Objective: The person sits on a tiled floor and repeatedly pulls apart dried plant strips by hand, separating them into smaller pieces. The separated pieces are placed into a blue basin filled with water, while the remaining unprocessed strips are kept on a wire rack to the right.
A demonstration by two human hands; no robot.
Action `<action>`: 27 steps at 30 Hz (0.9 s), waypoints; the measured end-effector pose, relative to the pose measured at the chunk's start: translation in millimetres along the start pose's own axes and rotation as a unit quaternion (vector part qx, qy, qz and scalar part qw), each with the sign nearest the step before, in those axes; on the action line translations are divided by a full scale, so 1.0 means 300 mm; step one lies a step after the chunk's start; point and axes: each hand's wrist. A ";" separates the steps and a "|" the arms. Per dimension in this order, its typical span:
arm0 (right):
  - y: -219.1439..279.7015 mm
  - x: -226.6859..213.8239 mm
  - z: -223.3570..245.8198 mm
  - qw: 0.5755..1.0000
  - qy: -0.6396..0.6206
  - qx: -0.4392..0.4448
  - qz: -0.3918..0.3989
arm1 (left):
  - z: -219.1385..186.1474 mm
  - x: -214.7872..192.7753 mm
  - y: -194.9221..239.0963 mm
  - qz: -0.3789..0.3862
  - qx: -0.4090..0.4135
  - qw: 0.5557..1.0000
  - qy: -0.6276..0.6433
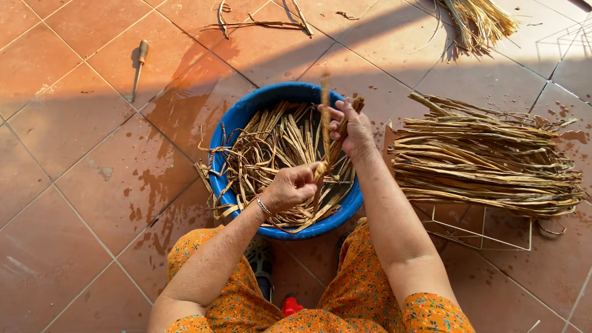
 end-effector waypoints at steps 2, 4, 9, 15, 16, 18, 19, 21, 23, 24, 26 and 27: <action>0.003 -0.020 0.012 0.999 0.000 -0.027 0.025 | 0.033 0.007 0.013 -0.003 0.034 0.998 -0.061; 0.010 -0.027 0.037 0.998 0.018 -0.044 0.033 | 0.055 0.006 0.003 -0.017 0.107 0.987 -0.114; 0.044 -0.012 0.080 0.997 0.010 -0.076 0.011 | 0.069 -0.018 -0.028 0.010 -0.159 0.976 -0.147; 0.077 -0.003 0.078 0.992 0.060 -0.115 0.004 | 0.039 -0.056 -0.092 0.013 -0.128 0.979 -0.156; 0.085 0.005 0.071 0.993 0.058 -0.106 0.010 | 0.037 -0.054 -0.110 -0.008 -0.082 0.992 -0.091; 0.104 0.028 0.055 0.995 0.071 -0.068 0.026 | 0.036 -0.030 -0.168 -0.100 0.024 0.994 -0.021; 0.114 0.045 0.047 0.995 0.078 -0.048 0.034 | 0.038 -0.021 -0.198 -0.107 0.009 0.994 0.031; 0.136 0.077 0.037 0.988 0.143 -0.042 0.047 | 0.043 -0.007 -0.253 -0.119 -0.018 0.984 0.134; 0.154 0.103 0.034 0.977 0.203 -0.047 0.043 | 0.051 -0.003 -0.288 -0.170 -0.019 0.984 0.056; 0.160 0.113 0.035 0.971 0.230 -0.055 0.034 | 0.054 0.000 -0.299 -0.194 -0.020 0.981 0.016; 0.172 0.122 0.038 0.967 0.248 -0.051 0.032 | 0.056 0.010 -0.312 -0.198 0.002 0.980 0.015; 0.172 0.122 0.045 0.969 0.240 -0.042 0.041 | 0.052 0.017 -0.322 -0.200 0.015 0.980 0.015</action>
Point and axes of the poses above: each hand's wrist, its own y-axis away from the middle knuckle, its own x-axis out of the palm, z = x × y, and after that the axes turned 13 degrees about -x, right-handed
